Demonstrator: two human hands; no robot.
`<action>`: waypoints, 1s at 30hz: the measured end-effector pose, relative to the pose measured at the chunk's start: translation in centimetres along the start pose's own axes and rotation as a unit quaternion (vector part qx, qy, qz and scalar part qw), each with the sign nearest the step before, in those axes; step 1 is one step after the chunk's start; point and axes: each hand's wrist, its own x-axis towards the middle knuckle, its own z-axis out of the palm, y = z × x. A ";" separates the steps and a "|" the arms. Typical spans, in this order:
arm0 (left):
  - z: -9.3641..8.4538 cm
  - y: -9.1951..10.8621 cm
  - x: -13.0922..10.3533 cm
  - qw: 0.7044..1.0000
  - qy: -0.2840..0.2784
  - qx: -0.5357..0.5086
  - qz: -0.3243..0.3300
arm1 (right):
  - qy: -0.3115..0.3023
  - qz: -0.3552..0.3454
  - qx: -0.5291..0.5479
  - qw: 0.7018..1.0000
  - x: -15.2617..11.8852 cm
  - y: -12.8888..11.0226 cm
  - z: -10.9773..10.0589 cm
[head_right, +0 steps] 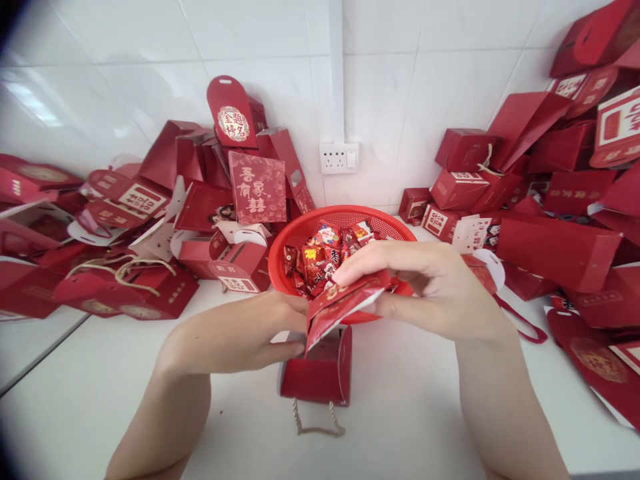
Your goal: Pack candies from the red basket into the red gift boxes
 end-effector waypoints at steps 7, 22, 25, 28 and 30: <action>-0.2 0.1 0.2 0.996 0.079 -0.004 0.043 | 0.019 0.006 0.001 1.000 0.0 -0.3 0.3; -1.5 -0.5 -1.1 0.920 0.375 -0.040 0.109 | -0.049 -0.012 -0.183 0.982 -0.5 -1.9 2.9; -1.4 -0.3 -1.2 0.895 0.426 -0.027 0.127 | -0.059 -0.014 -0.187 0.981 -0.6 -2.2 2.5; -1.1 0.0 -1.0 0.855 0.498 -0.010 0.141 | -0.043 -0.037 -0.200 0.978 -0.8 -2.6 2.1; -0.8 0.0 -0.6 0.819 0.554 0.001 0.147 | -0.028 -0.064 -0.208 0.976 -1.0 -2.8 2.0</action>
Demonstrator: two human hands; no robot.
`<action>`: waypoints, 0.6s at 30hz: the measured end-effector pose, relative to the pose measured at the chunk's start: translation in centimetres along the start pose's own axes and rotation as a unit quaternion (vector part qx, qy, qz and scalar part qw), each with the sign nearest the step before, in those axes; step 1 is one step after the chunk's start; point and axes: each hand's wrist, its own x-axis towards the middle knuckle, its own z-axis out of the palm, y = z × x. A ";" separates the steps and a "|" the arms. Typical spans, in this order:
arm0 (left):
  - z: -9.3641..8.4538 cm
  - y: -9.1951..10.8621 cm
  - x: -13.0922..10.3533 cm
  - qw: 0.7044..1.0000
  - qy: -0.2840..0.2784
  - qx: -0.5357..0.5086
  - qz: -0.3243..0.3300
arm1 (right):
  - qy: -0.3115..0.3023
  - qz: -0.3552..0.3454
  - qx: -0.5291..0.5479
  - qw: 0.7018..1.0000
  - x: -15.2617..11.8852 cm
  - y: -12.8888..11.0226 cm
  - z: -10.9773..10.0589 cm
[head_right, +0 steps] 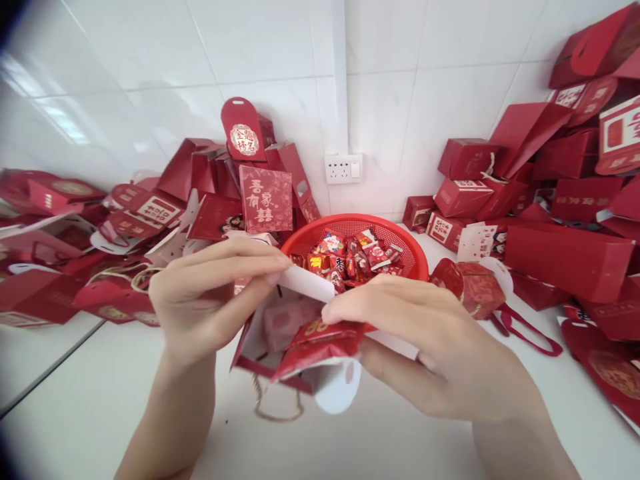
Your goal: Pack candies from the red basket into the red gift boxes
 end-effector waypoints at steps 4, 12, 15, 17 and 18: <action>1.1 -1.0 -0.1 0.997 0.079 0.011 0.007 | 0.018 -0.044 -0.046 0.998 -0.1 0.1 -0.1; 1.9 -1.1 -0.9 0.986 0.138 0.046 0.080 | 0.021 -0.050 -0.105 0.993 -0.4 0.3 -0.7; 1.9 -0.7 -1.2 0.985 0.141 0.063 0.073 | 0.030 -0.022 -0.117 0.992 -0.5 0.5 -0.4; 2.2 -1.0 -1.1 0.988 0.142 0.046 0.027 | 0.053 0.039 -0.116 0.991 -0.4 0.9 0.2; 2.5 -1.2 -1.0 0.989 0.145 0.031 -0.001 | 0.062 0.075 -0.107 0.990 -0.3 1.2 0.6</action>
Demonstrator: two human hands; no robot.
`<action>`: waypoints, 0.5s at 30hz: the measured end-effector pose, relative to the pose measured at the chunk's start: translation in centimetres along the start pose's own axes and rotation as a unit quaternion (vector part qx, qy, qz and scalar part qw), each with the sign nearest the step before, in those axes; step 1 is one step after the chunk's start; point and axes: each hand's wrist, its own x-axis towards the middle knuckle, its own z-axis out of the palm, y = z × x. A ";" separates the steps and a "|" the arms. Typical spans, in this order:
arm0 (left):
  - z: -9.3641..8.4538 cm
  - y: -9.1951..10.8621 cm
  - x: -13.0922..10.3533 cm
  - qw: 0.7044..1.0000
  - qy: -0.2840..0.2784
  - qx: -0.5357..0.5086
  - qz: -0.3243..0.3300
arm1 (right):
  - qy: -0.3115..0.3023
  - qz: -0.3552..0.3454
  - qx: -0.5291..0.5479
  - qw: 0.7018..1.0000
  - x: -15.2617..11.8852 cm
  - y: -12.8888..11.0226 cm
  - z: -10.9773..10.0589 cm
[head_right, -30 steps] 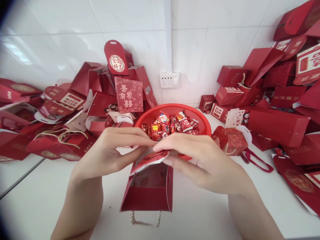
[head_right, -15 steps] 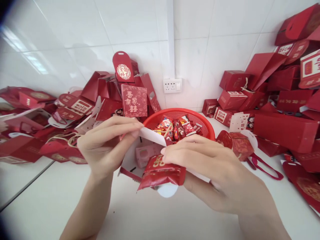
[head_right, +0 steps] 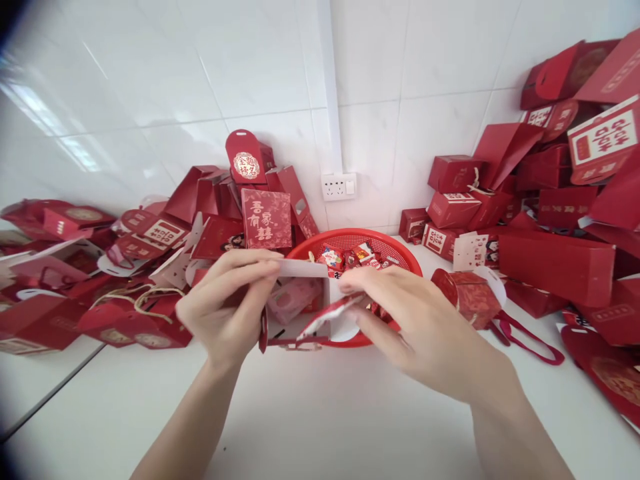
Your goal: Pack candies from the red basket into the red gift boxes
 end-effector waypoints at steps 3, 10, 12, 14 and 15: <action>0.8 -0.9 0.0 0.995 0.000 -0.053 -0.085 | 0.008 0.084 0.044 0.995 0.3 0.4 1.4; 0.9 -2.0 -0.1 0.944 -0.082 -0.266 -0.180 | 0.039 0.045 0.040 0.997 1.1 0.0 3.2; 0.8 -2.1 0.0 0.927 -0.078 -0.293 -0.221 | 0.046 0.032 0.041 0.998 1.2 -0.1 3.7; 0.8 -2.3 0.1 0.912 -0.067 -0.305 -0.264 | 0.052 0.033 0.027 0.998 1.3 -0.2 4.3; 0.8 -2.3 0.1 0.907 -0.059 -0.308 -0.282 | 0.058 0.034 0.016 0.998 1.3 -0.2 4.5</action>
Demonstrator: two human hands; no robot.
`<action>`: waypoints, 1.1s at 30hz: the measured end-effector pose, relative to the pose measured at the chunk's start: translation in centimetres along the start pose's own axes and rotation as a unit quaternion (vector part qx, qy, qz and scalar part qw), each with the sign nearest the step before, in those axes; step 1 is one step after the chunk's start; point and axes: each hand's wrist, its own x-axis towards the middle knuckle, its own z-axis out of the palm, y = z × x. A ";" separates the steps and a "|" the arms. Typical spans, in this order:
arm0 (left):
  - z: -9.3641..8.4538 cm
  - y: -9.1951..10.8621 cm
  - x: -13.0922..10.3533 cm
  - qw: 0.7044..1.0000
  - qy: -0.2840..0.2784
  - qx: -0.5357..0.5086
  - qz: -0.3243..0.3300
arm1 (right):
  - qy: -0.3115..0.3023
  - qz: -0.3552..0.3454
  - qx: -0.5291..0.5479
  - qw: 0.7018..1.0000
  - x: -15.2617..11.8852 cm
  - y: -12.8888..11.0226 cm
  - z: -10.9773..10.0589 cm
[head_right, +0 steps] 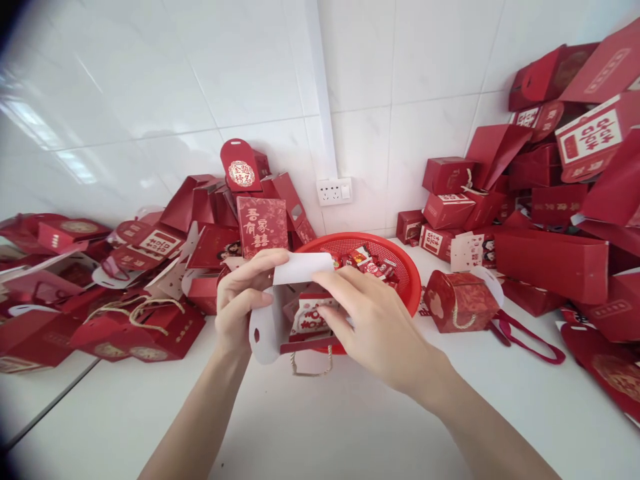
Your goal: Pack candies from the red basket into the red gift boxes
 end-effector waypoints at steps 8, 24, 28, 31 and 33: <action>0.0 -0.3 0.1 0.994 0.100 0.024 -0.040 | -0.067 -0.074 -0.012 0.995 0.1 0.0 -0.7; 0.9 -0.5 -0.8 0.998 0.053 0.002 0.023 | -0.182 -0.100 -0.048 0.977 -0.6 -0.5 -0.1; 0.0 0.3 -0.4 0.993 0.117 0.013 -0.015 | -0.105 -0.082 -0.032 0.991 -0.3 0.3 -2.3; -0.7 0.8 -0.1 0.988 0.150 0.006 -0.042 | -0.041 -0.092 -0.017 0.995 -0.2 0.9 -3.2; -0.9 0.9 0.0 0.984 0.164 -0.007 -0.064 | -0.019 -0.092 -0.005 0.996 -0.2 1.1 -3.4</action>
